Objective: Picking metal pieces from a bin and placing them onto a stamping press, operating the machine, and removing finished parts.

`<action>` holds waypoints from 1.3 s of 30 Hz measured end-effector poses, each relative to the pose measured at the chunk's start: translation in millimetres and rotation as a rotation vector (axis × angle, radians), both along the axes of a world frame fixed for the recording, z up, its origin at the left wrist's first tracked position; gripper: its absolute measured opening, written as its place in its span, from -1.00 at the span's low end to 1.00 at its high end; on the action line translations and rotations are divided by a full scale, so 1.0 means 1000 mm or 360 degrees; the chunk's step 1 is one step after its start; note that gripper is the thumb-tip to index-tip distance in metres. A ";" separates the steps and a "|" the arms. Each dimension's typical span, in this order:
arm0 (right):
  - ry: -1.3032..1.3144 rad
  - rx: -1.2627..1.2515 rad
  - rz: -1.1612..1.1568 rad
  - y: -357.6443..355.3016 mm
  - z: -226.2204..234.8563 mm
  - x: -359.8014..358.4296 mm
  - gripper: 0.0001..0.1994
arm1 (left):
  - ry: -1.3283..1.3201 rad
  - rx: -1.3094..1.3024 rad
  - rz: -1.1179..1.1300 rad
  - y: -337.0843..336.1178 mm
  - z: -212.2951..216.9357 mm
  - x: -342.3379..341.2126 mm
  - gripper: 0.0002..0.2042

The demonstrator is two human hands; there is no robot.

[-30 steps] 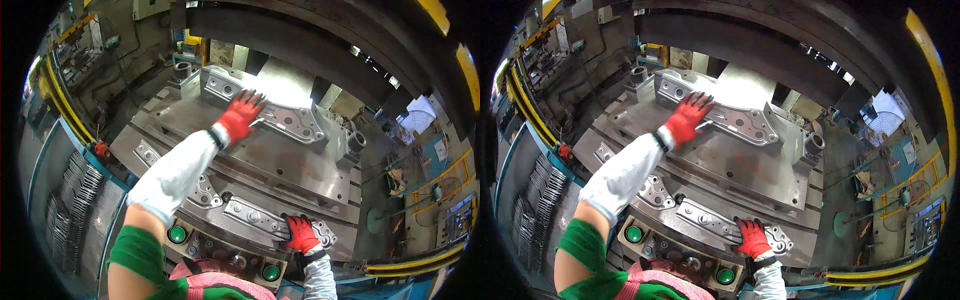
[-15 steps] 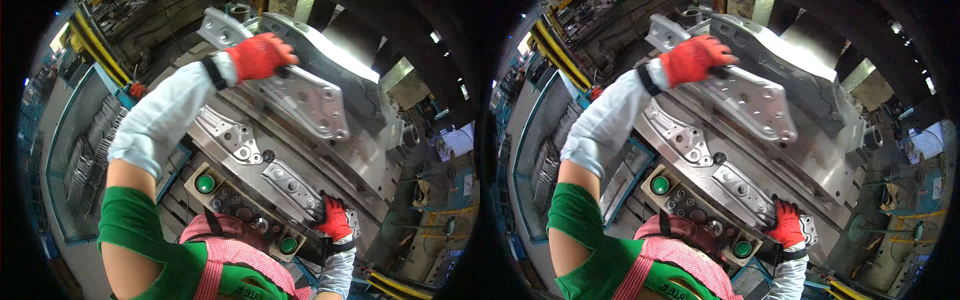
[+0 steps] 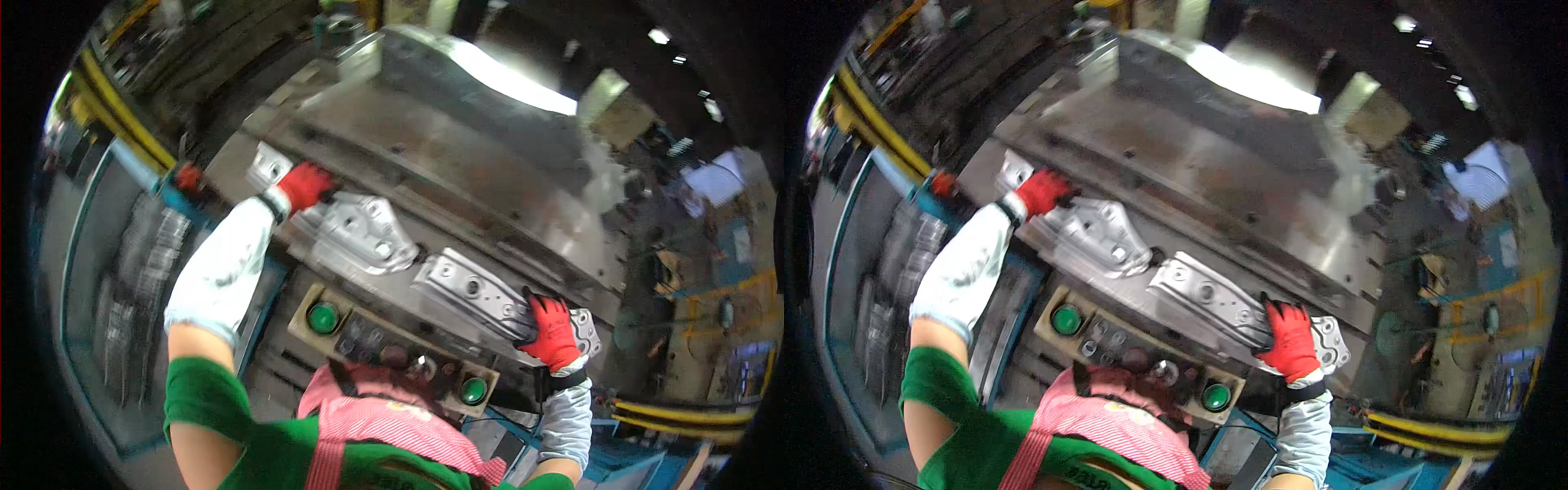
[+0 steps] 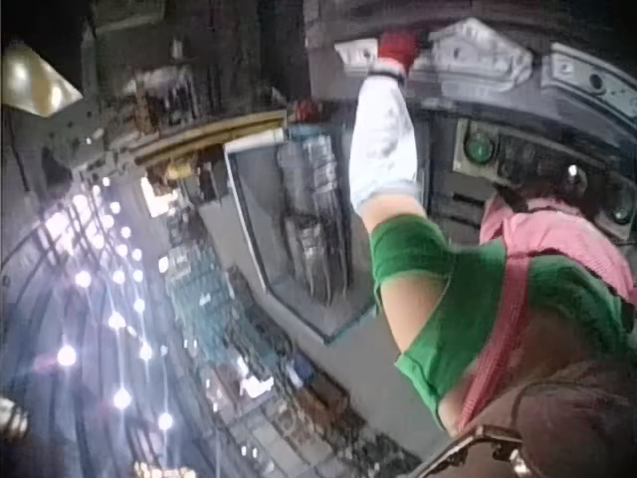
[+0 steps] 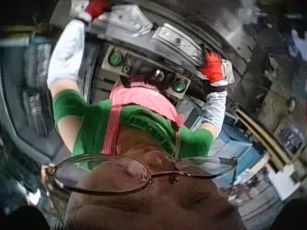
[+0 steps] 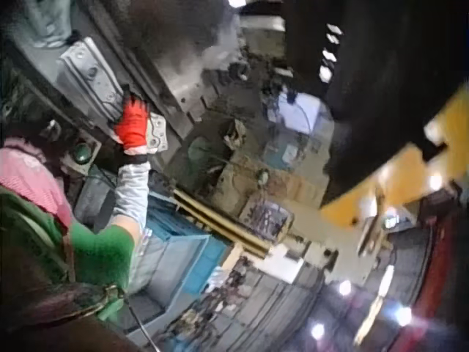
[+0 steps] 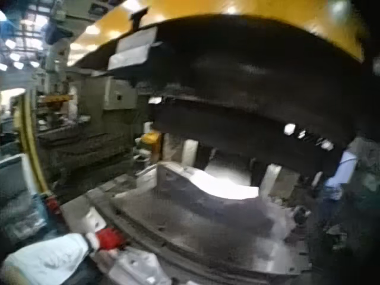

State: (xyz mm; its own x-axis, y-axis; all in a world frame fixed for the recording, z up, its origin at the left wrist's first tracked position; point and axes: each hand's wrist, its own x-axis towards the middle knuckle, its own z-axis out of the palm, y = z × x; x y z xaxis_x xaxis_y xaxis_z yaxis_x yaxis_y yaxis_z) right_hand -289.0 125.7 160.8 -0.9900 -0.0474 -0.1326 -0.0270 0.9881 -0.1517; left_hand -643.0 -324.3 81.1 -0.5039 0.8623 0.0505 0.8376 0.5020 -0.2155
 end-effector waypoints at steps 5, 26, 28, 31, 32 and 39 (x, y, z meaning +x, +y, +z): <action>0.0606 0.0232 0.0038 -0.015 0.076 -0.072 -0.10 | 0.0012 0.0400 0.0051 0.031 0.022 0.041 -0.37; 0.1008 0.0765 0.0044 -0.042 0.056 -0.359 0.08 | -0.0672 0.0461 0.1142 -0.086 -0.059 0.232 -0.47; 0.1023 0.0839 0.0048 -0.037 0.050 -0.361 0.11 | -0.0679 0.0451 0.1026 -0.068 -0.052 0.229 -0.45; 0.0983 0.0798 0.0031 -0.058 0.065 -0.346 0.13 | -0.0599 0.0463 0.1081 -0.072 -0.045 0.236 -0.42; 0.0958 0.0867 -0.0088 -0.055 0.063 -0.344 0.11 | -0.0521 0.0541 0.1062 -0.074 -0.048 0.243 -0.42; 0.1239 0.1130 -0.0297 -0.005 0.046 -0.322 0.02 | -0.0619 0.0583 0.1191 -0.106 -0.098 0.300 -0.51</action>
